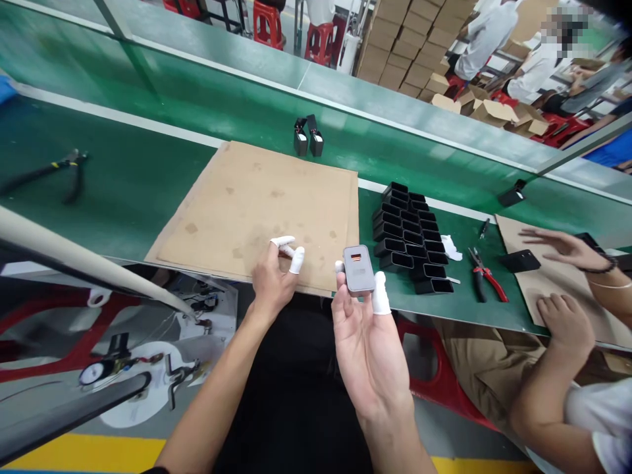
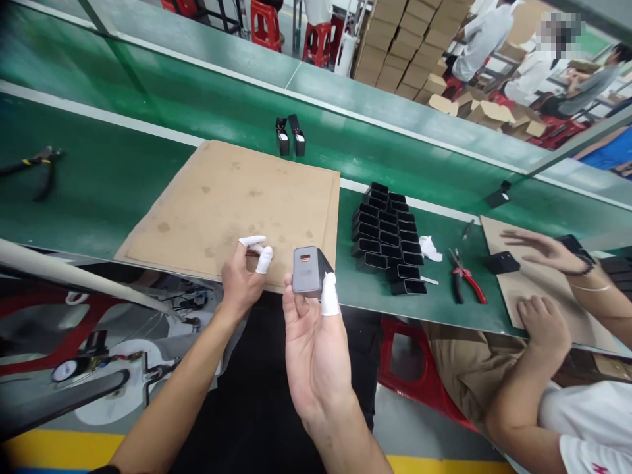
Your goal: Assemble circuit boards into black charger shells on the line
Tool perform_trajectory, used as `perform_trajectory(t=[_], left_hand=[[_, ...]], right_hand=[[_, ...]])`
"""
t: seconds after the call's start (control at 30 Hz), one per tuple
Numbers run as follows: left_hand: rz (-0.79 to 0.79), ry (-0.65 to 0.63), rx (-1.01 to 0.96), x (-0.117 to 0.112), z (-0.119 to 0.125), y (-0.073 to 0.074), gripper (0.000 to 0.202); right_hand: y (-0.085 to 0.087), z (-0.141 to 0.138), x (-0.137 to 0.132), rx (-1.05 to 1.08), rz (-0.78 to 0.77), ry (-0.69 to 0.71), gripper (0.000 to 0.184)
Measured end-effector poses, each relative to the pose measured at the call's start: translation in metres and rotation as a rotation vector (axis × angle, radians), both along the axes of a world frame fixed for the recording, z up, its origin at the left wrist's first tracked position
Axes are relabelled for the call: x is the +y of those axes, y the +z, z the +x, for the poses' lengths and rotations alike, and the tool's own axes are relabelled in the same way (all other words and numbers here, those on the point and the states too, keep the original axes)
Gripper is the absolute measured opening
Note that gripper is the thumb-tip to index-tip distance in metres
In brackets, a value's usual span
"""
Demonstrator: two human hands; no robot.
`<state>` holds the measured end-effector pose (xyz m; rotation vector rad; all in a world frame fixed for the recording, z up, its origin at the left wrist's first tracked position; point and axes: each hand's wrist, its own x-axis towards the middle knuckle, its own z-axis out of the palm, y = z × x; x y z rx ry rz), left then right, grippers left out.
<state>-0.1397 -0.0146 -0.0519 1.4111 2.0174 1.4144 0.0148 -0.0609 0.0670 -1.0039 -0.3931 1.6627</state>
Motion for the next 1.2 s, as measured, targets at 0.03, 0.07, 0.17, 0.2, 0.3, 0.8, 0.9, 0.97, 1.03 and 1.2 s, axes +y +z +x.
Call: perform_trajectory(t=[0.03,0.07,0.17,0.2,0.3,0.8,0.9,0.97,1.03,1.2], left_hand=[[0.003,-0.003,0.000,0.000,0.000,0.000,0.032],[0.008,-0.003,0.001,0.000,-0.001,0.000,0.031],[0.021,0.001,0.008,0.001,-0.001,-0.001,0.030],[0.024,0.002,0.009,0.001,-0.002,-0.001,0.030],[0.029,0.003,0.013,0.001,-0.003,-0.003,0.031],[0.203,-0.540,0.279,0.019,0.007,0.019,0.038],[0.155,-0.646,0.015,0.032,0.004,0.016,0.034],[0.127,-0.682,-0.156,0.036,0.005,0.013,0.043],[0.101,-0.688,-0.295,0.036,0.007,0.009,0.056],[0.005,-0.748,-0.362,0.041,-0.001,0.015,0.058]], right_hand=[[-0.006,-0.001,0.004,-0.061,0.055,-0.018,0.033],[-0.015,0.000,0.011,-0.156,0.141,-0.057,0.033],[-0.054,0.009,0.036,-0.619,0.509,-0.213,0.036],[-0.069,0.013,0.045,-0.792,0.619,-0.197,0.031],[-0.106,0.028,0.065,-1.077,0.706,-0.022,0.036],[-0.115,0.065,0.086,-1.129,0.943,0.193,0.032],[-0.117,0.066,0.087,-1.127,0.975,0.206,0.033],[-0.116,0.065,0.086,-1.132,1.000,0.234,0.032],[-0.114,0.064,0.087,-1.131,1.024,0.250,0.030],[-0.110,0.061,0.092,-1.155,1.066,0.310,0.028]])
